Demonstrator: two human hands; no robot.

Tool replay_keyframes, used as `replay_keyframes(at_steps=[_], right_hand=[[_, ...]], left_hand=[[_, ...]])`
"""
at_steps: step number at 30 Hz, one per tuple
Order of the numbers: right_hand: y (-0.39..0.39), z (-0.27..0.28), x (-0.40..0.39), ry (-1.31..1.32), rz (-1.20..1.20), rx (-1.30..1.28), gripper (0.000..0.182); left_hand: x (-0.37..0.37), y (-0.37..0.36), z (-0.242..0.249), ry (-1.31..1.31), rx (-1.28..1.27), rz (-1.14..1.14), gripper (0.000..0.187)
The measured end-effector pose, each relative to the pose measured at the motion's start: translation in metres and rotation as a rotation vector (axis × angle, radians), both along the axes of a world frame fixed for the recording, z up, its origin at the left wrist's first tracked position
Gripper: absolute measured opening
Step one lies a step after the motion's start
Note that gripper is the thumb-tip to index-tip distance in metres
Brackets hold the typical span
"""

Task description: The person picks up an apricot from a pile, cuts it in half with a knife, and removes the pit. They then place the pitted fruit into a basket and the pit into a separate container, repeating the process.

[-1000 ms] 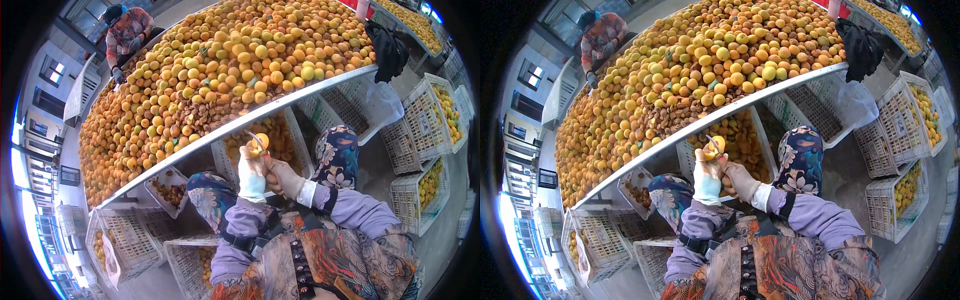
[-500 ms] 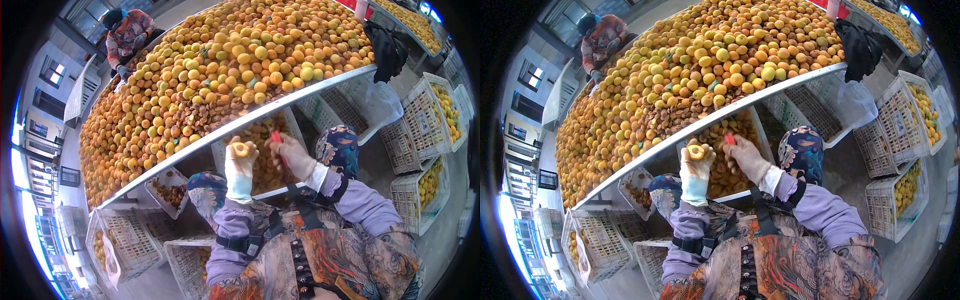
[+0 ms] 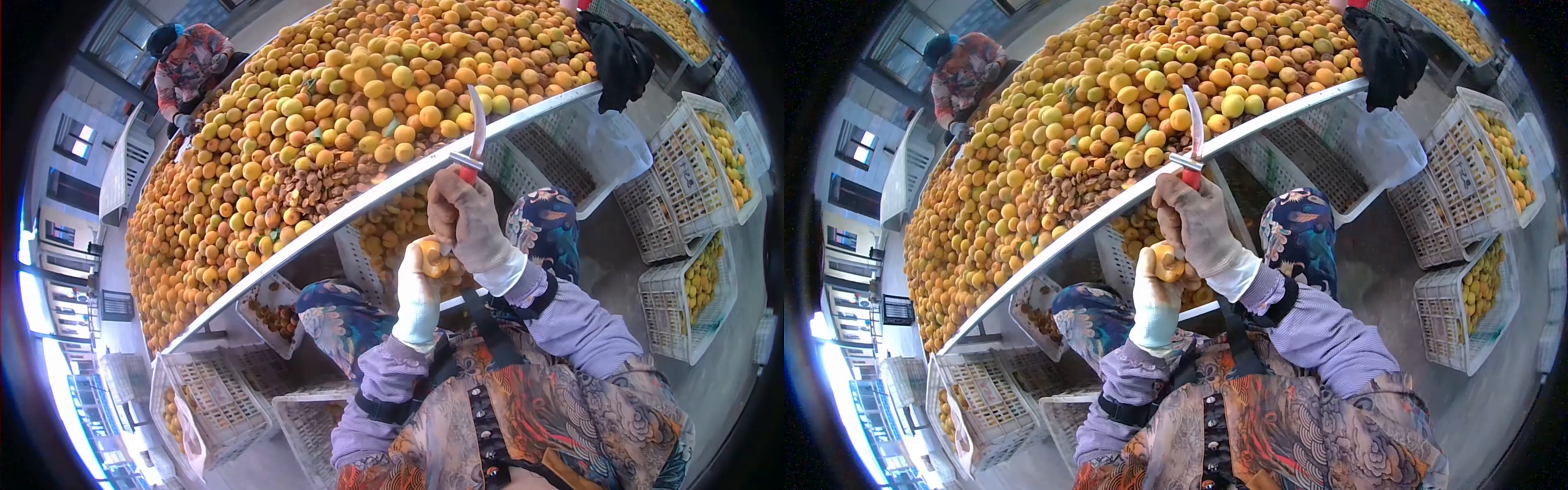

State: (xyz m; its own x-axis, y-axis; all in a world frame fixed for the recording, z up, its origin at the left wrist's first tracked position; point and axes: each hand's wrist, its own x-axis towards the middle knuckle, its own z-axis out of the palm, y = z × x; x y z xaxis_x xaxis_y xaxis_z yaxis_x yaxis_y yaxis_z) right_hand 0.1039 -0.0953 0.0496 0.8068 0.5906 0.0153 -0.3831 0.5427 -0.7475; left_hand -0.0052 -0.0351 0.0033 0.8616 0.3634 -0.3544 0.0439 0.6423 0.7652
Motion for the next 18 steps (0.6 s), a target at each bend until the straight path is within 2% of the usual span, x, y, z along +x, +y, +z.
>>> replay_keyframes(at_steps=[2,3,4,6,7,9,10,12,13,15,18], right_hand=[[-0.001,0.002,-0.002,0.035,-0.034,-0.087,0.028],[0.000,0.001,-0.002,0.027,-0.062,-0.083,0.028],[0.000,0.001,-0.001,0.030,-0.067,-0.081,0.028],[-0.001,-0.001,0.003,0.250,-0.037,-0.015,0.028],[0.000,-0.004,0.004,0.253,-0.041,-0.013,0.028],[0.001,-0.012,0.007,0.347,-0.020,-0.006,0.028],[0.001,-0.016,0.007,0.351,-0.026,-0.003,0.028],[0.000,-0.020,0.006,0.322,0.047,0.020,0.028],[0.000,-0.021,0.007,0.325,0.044,0.021,0.028],[0.000,-0.022,0.006,0.187,0.164,0.011,0.027],[0.004,-0.017,0.002,0.076,0.256,0.039,0.027]], left_hand=[[0.001,-0.006,0.001,-0.028,0.207,0.008,0.042],[0.001,-0.006,-0.004,-0.026,0.208,0.002,0.042],[0.002,-0.004,-0.014,-0.023,0.356,0.014,0.042],[0.004,-0.002,-0.026,-0.018,0.654,0.039,0.041],[0.004,-0.002,-0.031,-0.017,0.656,0.034,0.041],[0.007,-0.004,-0.031,-0.064,0.900,0.102,0.040],[0.007,-0.006,-0.030,-0.063,0.901,0.095,0.040],[0.006,-0.010,-0.018,0.021,0.210,0.002,0.038],[0.007,-0.010,-0.015,0.024,0.210,0.000,0.038],[0.008,-0.010,-0.011,0.102,-0.194,-0.029,0.038],[0.011,-0.006,-0.011,0.015,-0.250,-0.086,0.040]])
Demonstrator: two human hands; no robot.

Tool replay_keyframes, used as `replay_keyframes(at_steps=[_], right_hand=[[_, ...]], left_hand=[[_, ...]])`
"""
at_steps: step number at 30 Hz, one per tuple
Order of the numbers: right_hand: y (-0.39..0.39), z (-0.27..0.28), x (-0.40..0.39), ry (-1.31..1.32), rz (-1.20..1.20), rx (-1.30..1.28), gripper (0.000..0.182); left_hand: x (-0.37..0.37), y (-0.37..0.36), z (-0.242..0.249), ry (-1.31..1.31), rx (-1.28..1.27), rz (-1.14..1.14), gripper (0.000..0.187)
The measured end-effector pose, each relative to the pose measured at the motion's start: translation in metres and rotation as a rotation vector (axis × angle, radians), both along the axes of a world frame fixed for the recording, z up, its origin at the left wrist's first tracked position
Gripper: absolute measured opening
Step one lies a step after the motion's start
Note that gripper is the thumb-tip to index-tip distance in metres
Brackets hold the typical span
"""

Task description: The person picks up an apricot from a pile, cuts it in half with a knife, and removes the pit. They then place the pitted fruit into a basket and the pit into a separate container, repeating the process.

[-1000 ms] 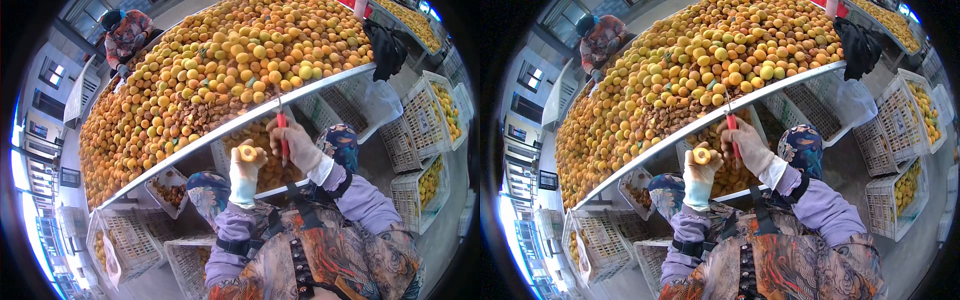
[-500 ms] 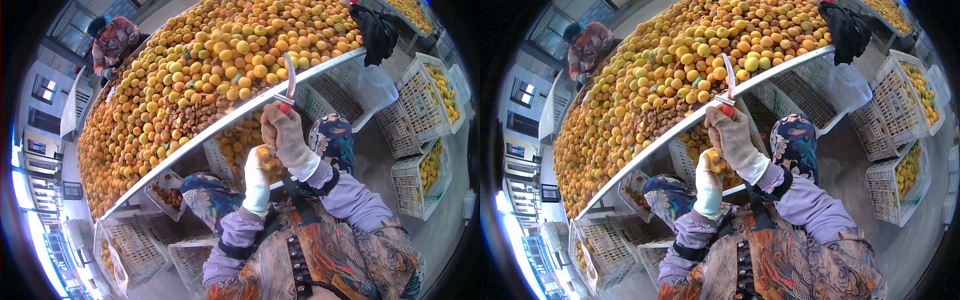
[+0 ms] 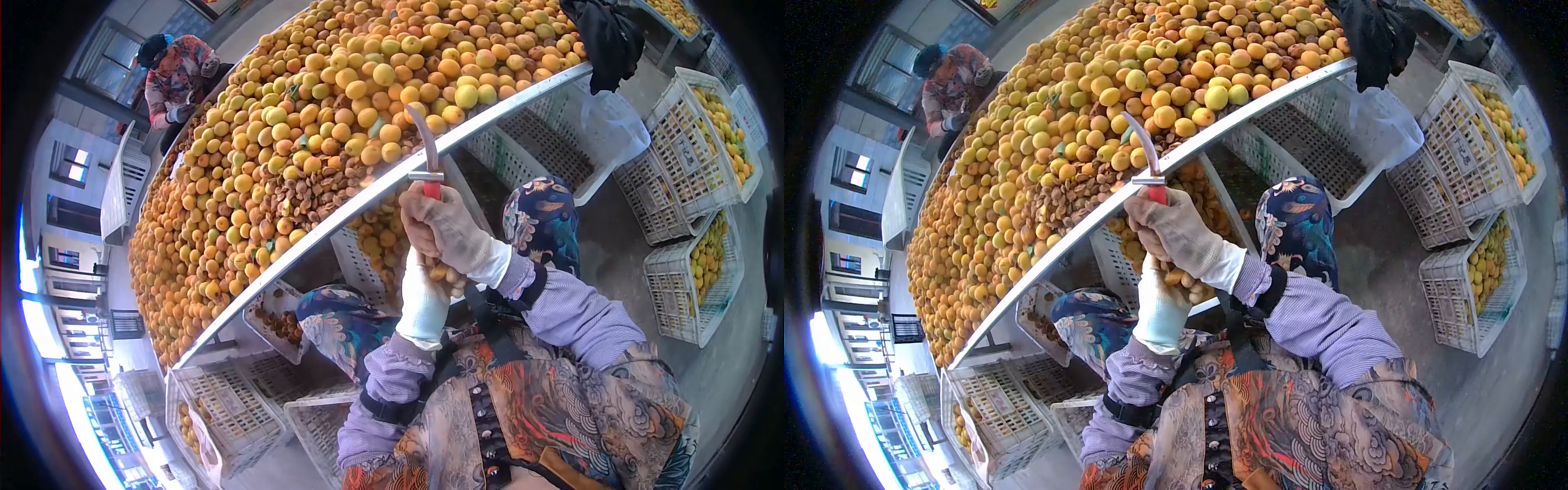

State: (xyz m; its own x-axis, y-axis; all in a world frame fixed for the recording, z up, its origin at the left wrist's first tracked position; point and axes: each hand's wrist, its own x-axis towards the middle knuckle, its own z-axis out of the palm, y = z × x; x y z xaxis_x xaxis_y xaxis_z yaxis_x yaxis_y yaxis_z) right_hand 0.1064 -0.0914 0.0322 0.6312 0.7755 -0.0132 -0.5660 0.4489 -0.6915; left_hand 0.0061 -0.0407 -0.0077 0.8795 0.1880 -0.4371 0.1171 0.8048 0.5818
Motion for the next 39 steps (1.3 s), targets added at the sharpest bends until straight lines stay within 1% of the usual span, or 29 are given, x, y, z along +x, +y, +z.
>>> replay_keyframes(at_steps=[2,4,5,6,8,9,10,13,14,16,17,19,20,21,22,23,24,26,28,29,30,31,32,34,35,36,37,38,39], right_hand=[[0.002,-0.007,0.002,0.011,-0.005,0.028,0.027],[0.005,-0.009,0.004,0.008,-0.053,-0.039,0.026],[0.006,-0.006,0.003,0.011,-0.071,-0.010,0.026],[0.009,-0.012,0.005,-0.010,-0.097,-0.031,0.025],[0.015,-0.017,0.010,0.066,-0.178,-0.006,0.026],[0.015,-0.015,0.014,0.100,-0.163,-0.057,0.026],[0.014,-0.012,0.015,0.151,-0.170,-0.062,0.027],[0.018,-0.006,0.020,-0.012,-0.231,-0.076,0.030],[0.017,-0.001,0.027,-0.013,-0.232,-0.070,0.030],[0.013,0.012,0.044,-0.069,-0.361,0.016,0.032],[0.009,0.015,0.051,-0.096,-0.376,0.023,0.033],[0.001,0.020,0.058,-0.036,-0.337,-0.031,0.032],[-0.003,0.020,0.060,-0.027,-0.313,-0.060,0.031],[-0.005,0.017,0.062,-0.025,-0.316,-0.058,0.031],[-0.006,0.012,0.065,-0.016,-0.316,-0.069,0.031],[-0.007,0.007,0.067,-0.006,-0.314,-0.081,0.031],[-0.008,0.004,0.070,0.000,-0.314,-0.078,0.031],[-0.011,-0.003,0.077,0.037,-0.338,-0.156,0.029],[-0.015,-0.015,0.083,0.019,-0.329,-0.173,0.027],[-0.017,-0.018,0.084,0.024,-0.318,-0.206,0.027],[-0.019,-0.021,0.085,0.030,-0.306,-0.239,0.027],[-0.021,-0.022,0.086,0.012,-0.285,-0.234,0.025],[-0.022,-0.020,0.085,0.021,-0.281,-0.232,0.025],[-0.026,-0.009,0.084,0.002,-0.225,-0.287,0.024],[-0.027,-0.007,0.086,-0.011,-0.209,-0.279,0.021],[-0.028,-0.008,0.086,-0.006,-0.206,-0.277,0.021],[-0.030,-0.009,0.087,0.024,-0.189,-0.280,0.021],[-0.032,-0.011,0.088,0.055,-0.172,-0.282,0.021],[-0.035,-0.012,0.090,0.067,-0.159,-0.274,0.021]], left_hand=[[0.001,0.005,0.001,0.005,0.022,-0.009,0.043],[0.003,0.012,-0.003,0.068,-0.160,-0.030,0.043],[0.001,0.014,-0.004,0.046,-0.150,-0.010,0.053],[-0.002,0.020,-0.008,-0.167,-0.258,-0.069,0.037],[0.002,0.013,-0.001,-0.126,-0.056,-0.040,0.032],[0.003,0.020,-0.006,-0.212,-0.149,-0.066,0.030],[0.001,0.021,-0.011,-0.226,-0.101,-0.087,0.030],[0.006,0.029,-0.005,-0.137,0.134,-0.054,0.032],[0.007,0.035,0.001,-0.160,0.165,-0.030,0.033],[0.016,0.053,0.025,-0.186,0.255,0.025,0.033],[0.019,0.066,0.032,-0.229,0.371,0.063,0.034],[0.029,0.092,0.050,-0.165,0.560,0.217,0.032],[0.036,0.109,0.056,-0.094,0.783,0.267,0.030],[0.042,0.124,0.060,-0.032,0.886,0.319,0.027],[0.049,0.143,0.052,-0.006,0.918,0.407,0.017],[0.054,0.157,0.054,0.072,0.931,0.445,0.019],[0.059,0.171,0.059,0.150,1.029,0.428,0.023],[0.065,0.189,0.069,0.255,1.074,0.459,0.027],[0.067,0.239,0.047,0.384,1.442,0.481,0.030],[0.068,0.209,0.081,0.412,1.217,0.489,0.031],[0.070,0.221,0.075,0.285,1.462,0.567,0.030],[0.065,0.228,0.067,0.285,1.451,0.555,0.028],[0.064,0.218,0.075,0.286,1.440,0.541,0.027],[0.061,0.216,0.067,0.291,1.472,0.409,0.022],[0.058,0.209,0.059,0.295,1.736,0.322,0.020],[0.056,0.184,0.068,0.303,1.790,0.133,0.019],[0.056,0.161,0.074,0.216,1.917,0.024,0.018],[0.057,0.140,0.079,0.334,1.904,-0.109,0.021],[0.055,0.134,0.074,0.353,2.004,-0.227,0.025]])
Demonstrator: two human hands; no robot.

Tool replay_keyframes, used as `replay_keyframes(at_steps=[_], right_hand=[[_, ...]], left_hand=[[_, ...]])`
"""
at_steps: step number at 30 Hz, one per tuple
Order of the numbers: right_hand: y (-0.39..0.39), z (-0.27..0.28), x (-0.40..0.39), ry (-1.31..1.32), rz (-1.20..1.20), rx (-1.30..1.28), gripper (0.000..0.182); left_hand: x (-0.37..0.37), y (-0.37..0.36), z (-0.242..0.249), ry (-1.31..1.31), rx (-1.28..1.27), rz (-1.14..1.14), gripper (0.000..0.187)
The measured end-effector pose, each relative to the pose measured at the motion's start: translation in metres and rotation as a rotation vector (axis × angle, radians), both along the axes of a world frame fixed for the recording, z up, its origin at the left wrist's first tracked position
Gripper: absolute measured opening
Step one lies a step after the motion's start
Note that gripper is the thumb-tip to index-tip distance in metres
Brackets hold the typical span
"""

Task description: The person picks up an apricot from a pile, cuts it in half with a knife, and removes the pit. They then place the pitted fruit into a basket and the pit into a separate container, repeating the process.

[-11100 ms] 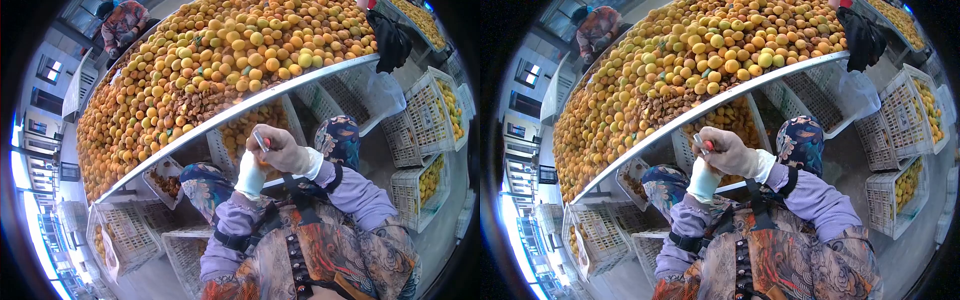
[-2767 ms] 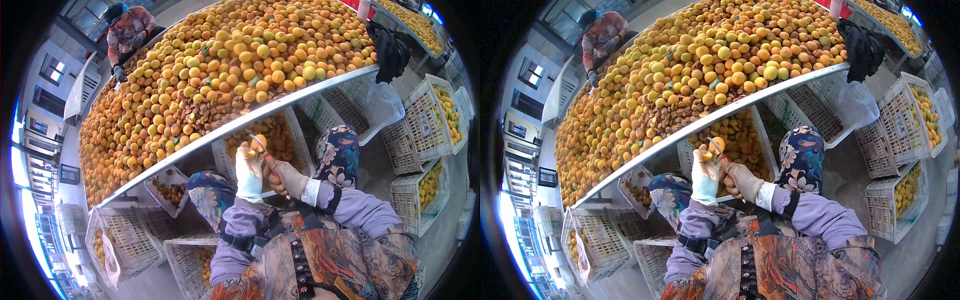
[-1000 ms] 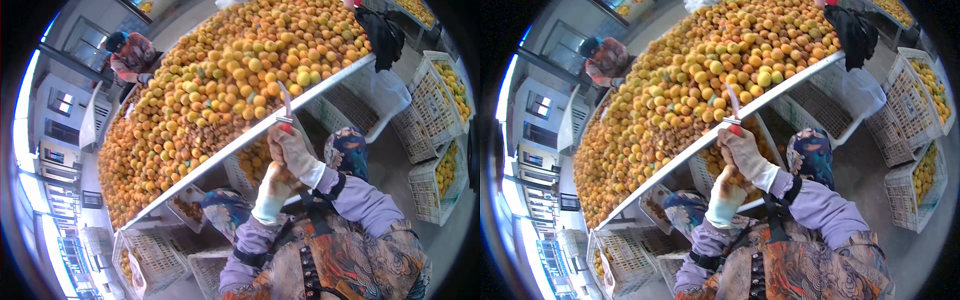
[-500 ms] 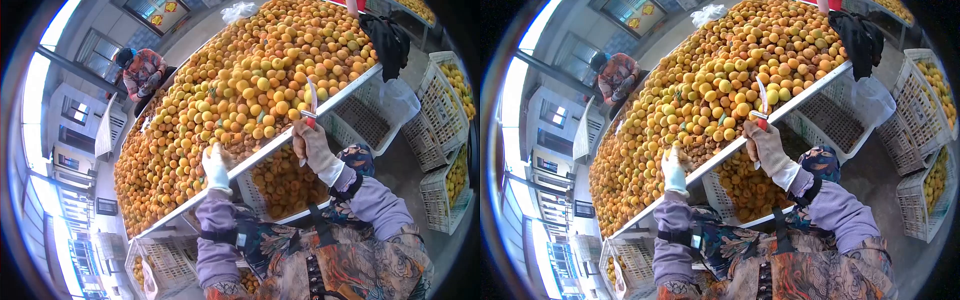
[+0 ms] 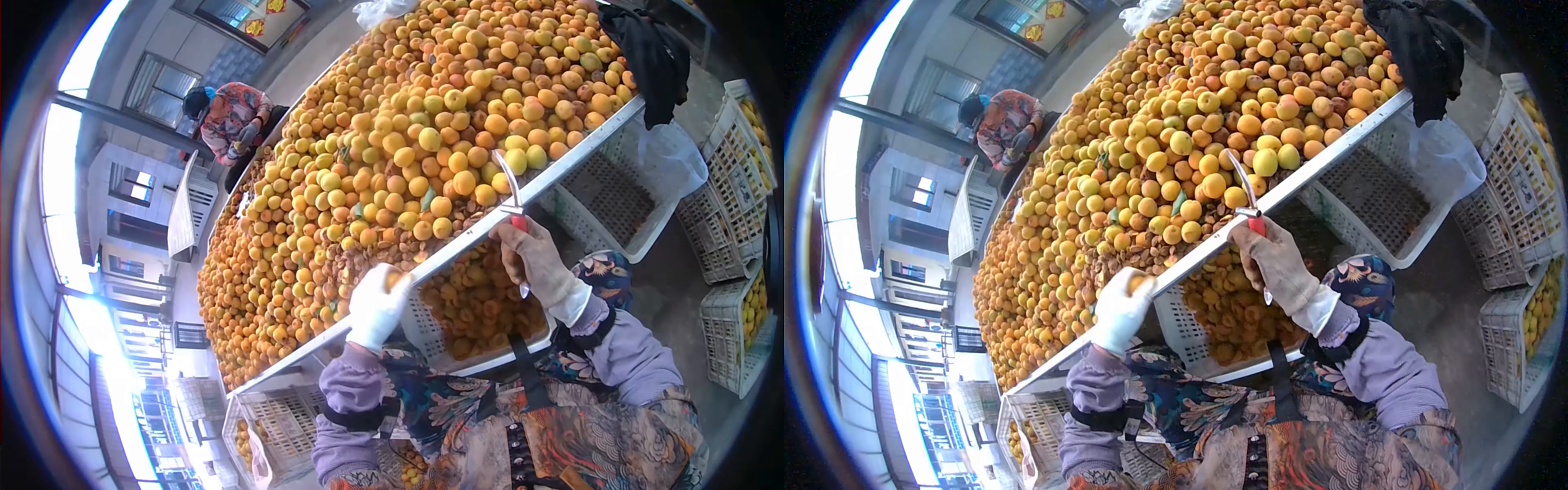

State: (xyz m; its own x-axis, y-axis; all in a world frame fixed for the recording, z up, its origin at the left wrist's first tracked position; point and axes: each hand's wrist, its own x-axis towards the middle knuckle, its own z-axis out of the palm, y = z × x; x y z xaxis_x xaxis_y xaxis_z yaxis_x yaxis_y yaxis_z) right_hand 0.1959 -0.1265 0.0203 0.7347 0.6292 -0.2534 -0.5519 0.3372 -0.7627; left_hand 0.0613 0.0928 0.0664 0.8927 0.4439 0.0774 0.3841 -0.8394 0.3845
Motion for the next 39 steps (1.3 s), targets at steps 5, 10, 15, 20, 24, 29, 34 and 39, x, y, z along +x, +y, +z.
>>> replay_keyframes(at_steps=[5,10,15,20,24,29,34,39], right_hand=[[-0.007,0.001,0.000,0.053,0.022,0.033,0.022],[-0.006,0.003,0.001,0.117,0.080,0.029,0.021],[-0.006,-0.001,0.001,0.125,0.085,0.024,0.024],[-0.008,0.000,0.004,0.165,0.131,-0.024,0.022],[-0.006,0.004,0.006,0.196,0.150,-0.035,0.021],[-0.008,0.000,0.000,0.189,0.149,-0.021,0.019],[-0.007,0.001,0.000,0.180,0.164,-0.028,0.018],[0.000,0.001,-0.003,0.199,0.202,-0.060,0.016]], left_hand=[[0.034,0.011,-0.008,-0.210,0.003,-0.070,0.030],[0.119,0.063,-0.019,-0.231,0.167,0.035,0.041],[0.178,0.080,-0.035,0.063,0.421,0.107,0.059],[0.213,0.082,-0.027,0.336,0.452,0.198,0.049],[0.218,0.090,-0.026,0.470,0.432,0.226,0.054],[0.212,0.093,-0.030,0.427,0.426,0.171,0.057],[0.202,0.097,-0.039,0.266,0.356,0.157,0.052],[0.200,0.098,-0.041,0.141,0.211,0.185,0.053]])
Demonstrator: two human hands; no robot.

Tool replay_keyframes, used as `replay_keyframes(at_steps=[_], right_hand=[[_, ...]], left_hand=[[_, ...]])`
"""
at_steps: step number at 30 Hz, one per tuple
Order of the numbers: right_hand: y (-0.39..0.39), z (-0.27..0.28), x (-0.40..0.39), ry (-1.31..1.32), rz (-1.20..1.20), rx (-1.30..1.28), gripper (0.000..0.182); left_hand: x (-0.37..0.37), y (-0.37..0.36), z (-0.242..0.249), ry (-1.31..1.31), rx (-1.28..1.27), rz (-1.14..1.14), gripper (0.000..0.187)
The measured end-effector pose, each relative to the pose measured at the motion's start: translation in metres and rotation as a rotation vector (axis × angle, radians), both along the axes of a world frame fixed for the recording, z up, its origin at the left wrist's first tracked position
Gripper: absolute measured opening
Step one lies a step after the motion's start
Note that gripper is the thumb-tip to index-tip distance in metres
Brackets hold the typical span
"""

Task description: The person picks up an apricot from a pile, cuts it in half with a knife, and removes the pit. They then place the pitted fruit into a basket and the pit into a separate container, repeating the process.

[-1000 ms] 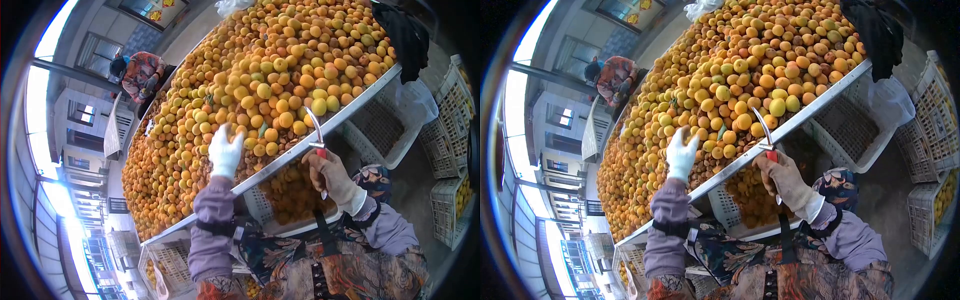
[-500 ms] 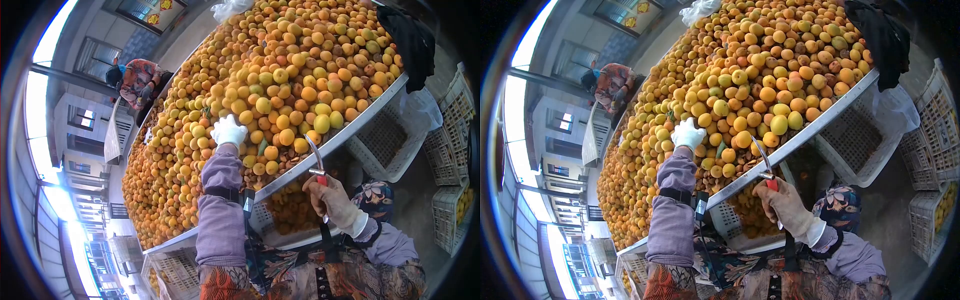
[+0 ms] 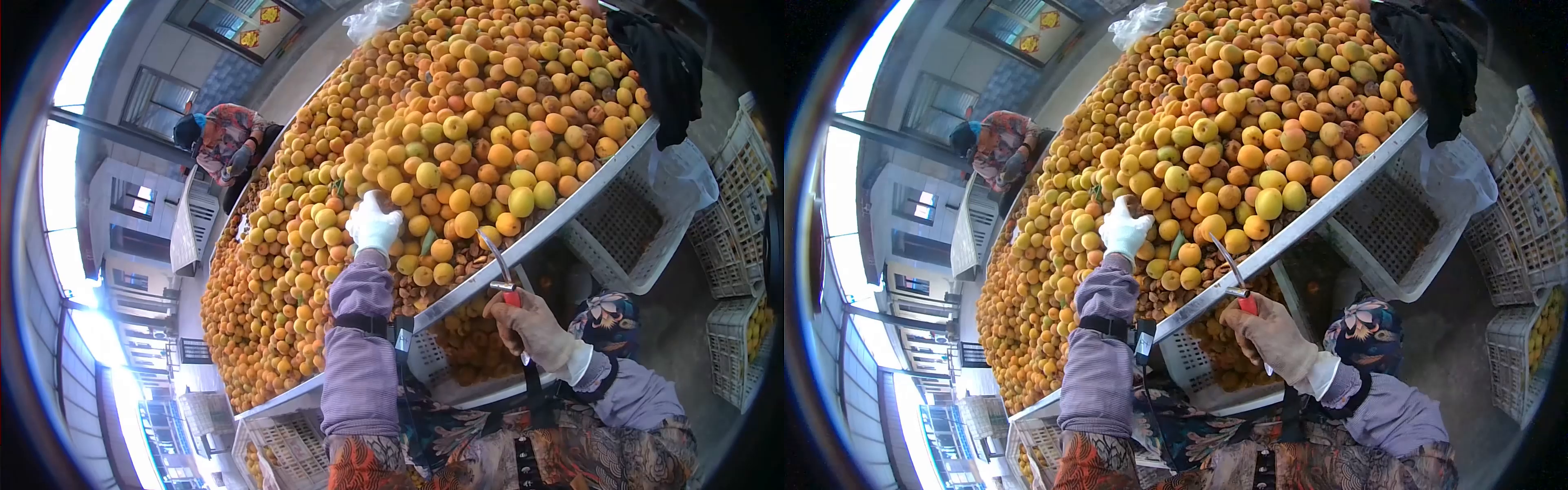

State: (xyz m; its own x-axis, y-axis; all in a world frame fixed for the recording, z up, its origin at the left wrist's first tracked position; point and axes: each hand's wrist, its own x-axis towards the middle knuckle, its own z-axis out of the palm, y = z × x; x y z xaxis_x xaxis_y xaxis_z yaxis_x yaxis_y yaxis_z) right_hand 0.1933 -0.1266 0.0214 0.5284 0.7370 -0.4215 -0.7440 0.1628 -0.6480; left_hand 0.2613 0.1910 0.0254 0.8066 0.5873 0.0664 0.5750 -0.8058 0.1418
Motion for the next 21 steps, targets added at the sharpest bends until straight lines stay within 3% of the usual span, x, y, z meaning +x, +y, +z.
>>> replay_keyframes(at_steps=[6,11,16,18,21], right_hand=[[0.007,-0.004,-0.002,-0.004,0.046,0.006,0.014],[0.008,-0.006,-0.003,-0.006,0.046,0.006,0.012],[0.010,-0.005,-0.003,-0.033,0.025,-0.024,0.015],[0.009,-0.006,-0.004,-0.030,0.030,-0.042,0.015],[0.007,-0.004,-0.004,-0.008,0.007,-0.047,0.014]], left_hand=[[0.003,-0.002,0.005,0.153,0.142,0.020,0.057],[-0.005,-0.004,0.005,0.048,0.136,-0.080,0.047],[-0.012,-0.002,-0.006,-0.057,0.053,-0.063,0.051],[-0.020,-0.002,-0.003,-0.220,-0.116,-0.139,0.054],[-0.035,-0.003,0.012,-0.576,-0.696,-0.170,0.053]])
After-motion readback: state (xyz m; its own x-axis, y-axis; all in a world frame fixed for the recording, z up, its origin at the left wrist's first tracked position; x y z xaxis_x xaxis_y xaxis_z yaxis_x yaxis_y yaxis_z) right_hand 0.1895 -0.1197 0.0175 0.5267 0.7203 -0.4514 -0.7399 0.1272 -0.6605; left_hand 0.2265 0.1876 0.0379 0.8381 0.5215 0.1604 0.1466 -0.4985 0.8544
